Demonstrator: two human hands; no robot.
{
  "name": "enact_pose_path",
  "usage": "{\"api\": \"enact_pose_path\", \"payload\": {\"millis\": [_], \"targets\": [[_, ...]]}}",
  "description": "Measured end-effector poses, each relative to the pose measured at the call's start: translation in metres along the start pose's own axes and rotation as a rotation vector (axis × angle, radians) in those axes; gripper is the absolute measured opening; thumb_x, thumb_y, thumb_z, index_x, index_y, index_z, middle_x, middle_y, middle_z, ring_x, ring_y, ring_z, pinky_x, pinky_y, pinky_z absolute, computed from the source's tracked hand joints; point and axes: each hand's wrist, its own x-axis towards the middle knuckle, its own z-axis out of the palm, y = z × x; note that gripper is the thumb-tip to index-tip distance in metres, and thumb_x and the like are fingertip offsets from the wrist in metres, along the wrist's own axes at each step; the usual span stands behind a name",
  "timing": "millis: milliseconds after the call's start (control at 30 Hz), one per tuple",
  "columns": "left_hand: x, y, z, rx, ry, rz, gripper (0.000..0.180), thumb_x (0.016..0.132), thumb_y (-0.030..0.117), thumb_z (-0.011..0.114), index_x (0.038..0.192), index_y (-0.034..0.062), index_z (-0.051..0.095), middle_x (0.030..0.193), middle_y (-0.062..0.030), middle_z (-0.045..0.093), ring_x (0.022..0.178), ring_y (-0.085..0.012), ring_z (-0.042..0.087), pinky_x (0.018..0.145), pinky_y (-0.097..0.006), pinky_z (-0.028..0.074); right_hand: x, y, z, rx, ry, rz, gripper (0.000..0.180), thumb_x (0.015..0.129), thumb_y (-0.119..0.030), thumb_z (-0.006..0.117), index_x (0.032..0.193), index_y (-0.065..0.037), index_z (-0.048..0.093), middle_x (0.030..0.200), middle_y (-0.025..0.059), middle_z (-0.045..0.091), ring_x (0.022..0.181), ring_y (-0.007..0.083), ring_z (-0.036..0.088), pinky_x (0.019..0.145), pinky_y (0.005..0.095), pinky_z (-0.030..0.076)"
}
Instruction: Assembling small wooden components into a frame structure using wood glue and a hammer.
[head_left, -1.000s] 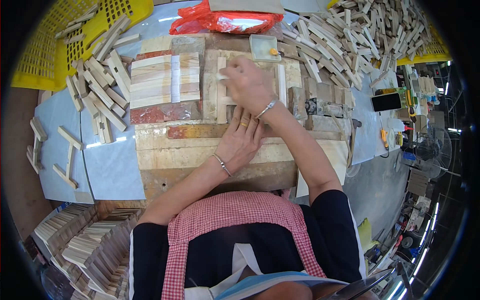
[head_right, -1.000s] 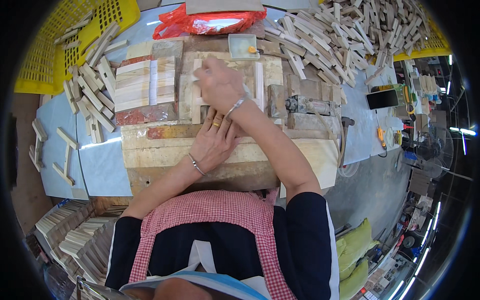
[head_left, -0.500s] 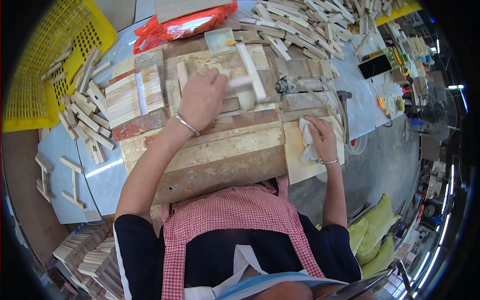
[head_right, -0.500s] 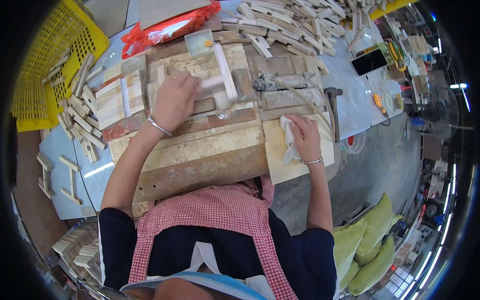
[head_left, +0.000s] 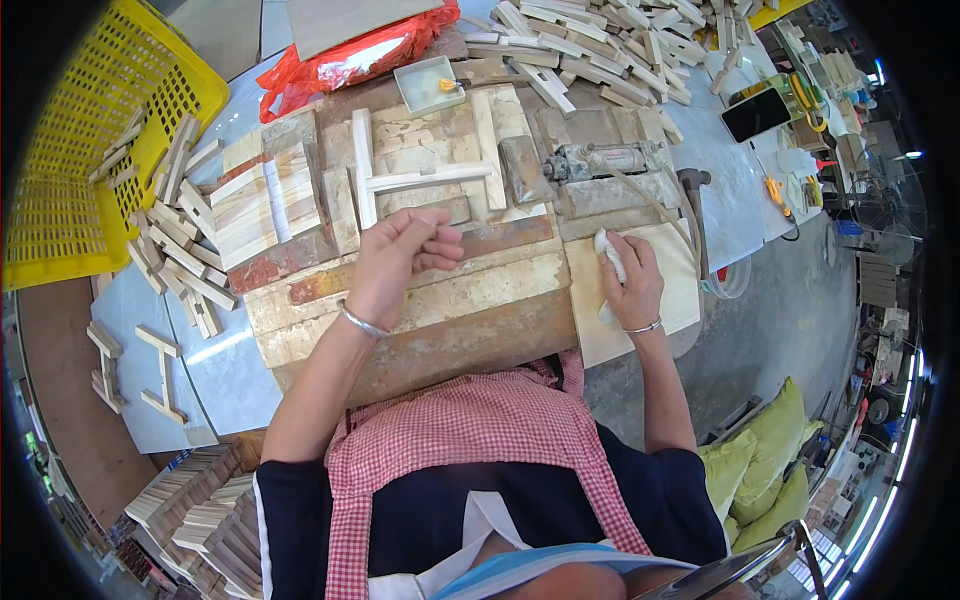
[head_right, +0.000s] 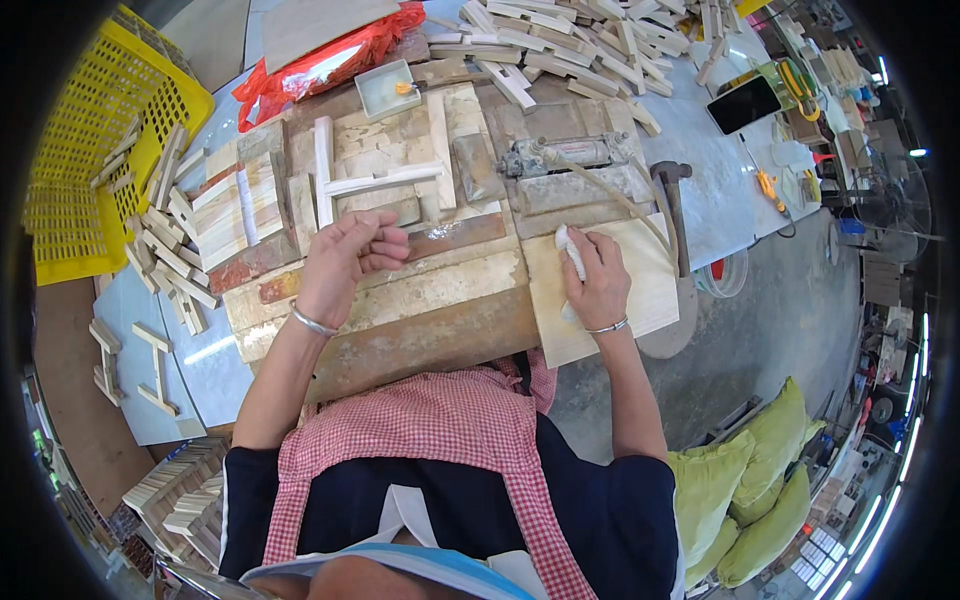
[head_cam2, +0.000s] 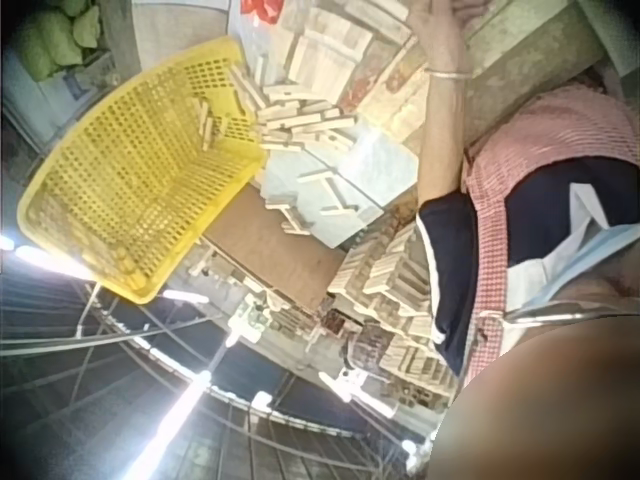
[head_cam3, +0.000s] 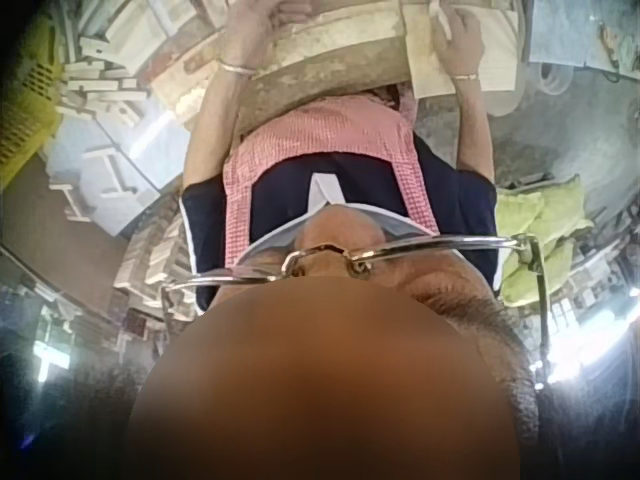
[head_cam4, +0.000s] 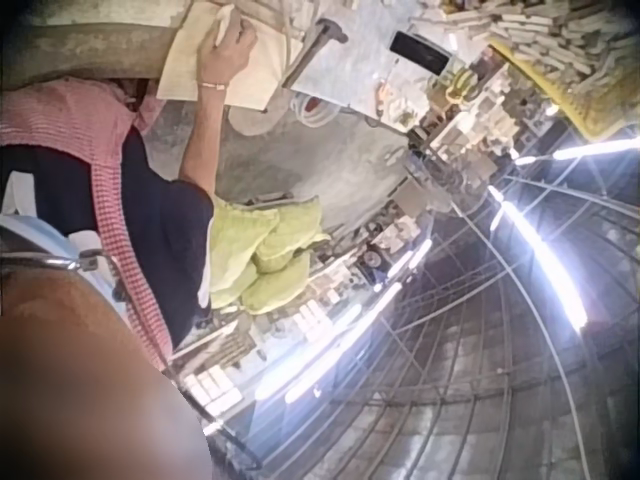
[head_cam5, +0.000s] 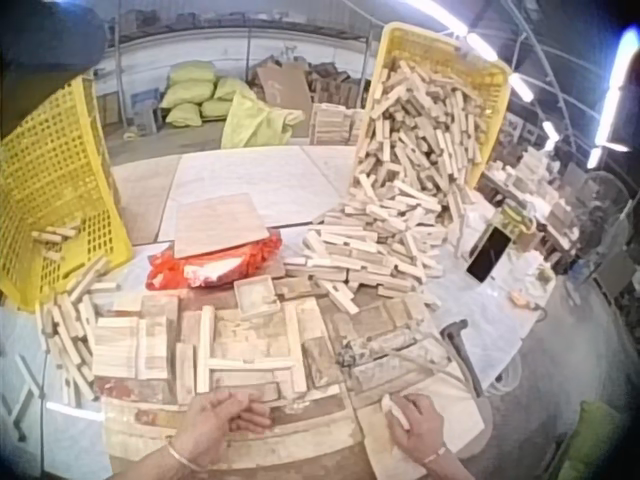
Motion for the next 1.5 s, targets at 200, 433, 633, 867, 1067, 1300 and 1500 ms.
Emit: {"api": "enact_pose_path", "payload": {"millis": [200,433,633,867,1067,1300,1500], "targets": [[0.026,0.01,-0.011,1.247,0.234,1.117,0.03,0.089,0.016,0.057,0.115,0.0012,0.058,0.107,-0.0156,0.06,0.095,-0.0248,0.06,0.081,-0.036,0.049,0.023,-0.022,-0.014,0.296,-0.054,0.129,0.028,0.081,-0.007,0.065,0.108,-0.004,0.064,0.093,0.0117,0.061,0.082,0.0256,0.062,0.07,0.0325,0.05],[0.015,-0.013,-0.012,1.572,0.11,0.987,0.051,0.085,0.028,0.063,0.123,-0.0047,0.052,0.118,-0.017,0.055,0.111,-0.0334,0.05,0.096,-0.042,0.042,0.089,-0.071,-0.022,0.398,-0.1,-0.076,0.027,0.08,-0.008,0.066,0.107,-0.006,0.065,0.093,0.0101,0.062,0.081,0.0235,0.062,0.069,0.0307,0.049],[0.01,-0.024,-0.011,1.643,0.15,0.997,0.076,0.082,0.05,0.058,0.129,-0.0084,0.045,0.13,-0.0203,0.045,0.123,-0.038,0.04,0.109,-0.047,0.029,0.115,-0.093,0.033,0.233,-0.181,-0.302,0.023,0.078,-0.009,0.069,0.101,-0.01,0.066,0.09,0.0067,0.059,0.078,0.0233,0.06,0.064,0.0312,0.049],[0.007,-0.035,-0.011,1.733,0.15,0.961,0.08,0.082,0.049,0.059,0.137,-0.0056,0.038,0.141,-0.0196,0.037,0.133,-0.0432,0.028,0.112,-0.05,0.022,0.131,-0.093,0.054,0.07,-0.118,-0.39,0.02,0.075,-0.014,0.071,0.095,-0.013,0.066,0.087,0.0042,0.056,0.074,0.0222,0.06,0.059,0.0332,0.048],[0.011,-0.043,-0.012,1.649,0.163,0.983,0.074,0.084,0.046,0.058,0.133,-0.0062,0.042,0.141,-0.0201,0.037,0.136,-0.0455,0.023,0.113,-0.051,0.02,0.159,-0.13,0.063,0.267,-0.182,-0.369,0.022,0.074,-0.013,0.07,0.095,-0.014,0.067,0.087,0.0045,0.057,0.077,0.0212,0.061,0.059,0.0329,0.05],[0.007,-0.06,-0.017,1.678,0.162,0.914,0.055,0.084,0.048,0.057,0.118,0.0049,0.059,0.129,-0.0143,0.05,0.117,-0.0324,0.049,0.105,-0.049,0.034,0.159,-0.211,0.098,0.071,-0.292,-0.726,0.013,0.066,-0.008,0.063,0.078,-0.01,0.06,0.086,0.0087,0.055,0.084,0.0252,0.06,0.061,0.0363,0.052],[0.01,-0.031,-0.024,1.712,0.137,1.027,0.064,0.08,0.051,0.06,0.121,0.002,0.056,0.131,-0.0155,0.048,0.124,-0.0349,0.042,0.108,-0.046,0.032,0.162,-0.156,0.074,0.276,-0.031,-0.403,0.019,0.078,-0.015,0.068,0.097,-0.011,0.067,0.089,0.0087,0.059,0.078,0.026,0.061,0.063,0.0357,0.05]]}}
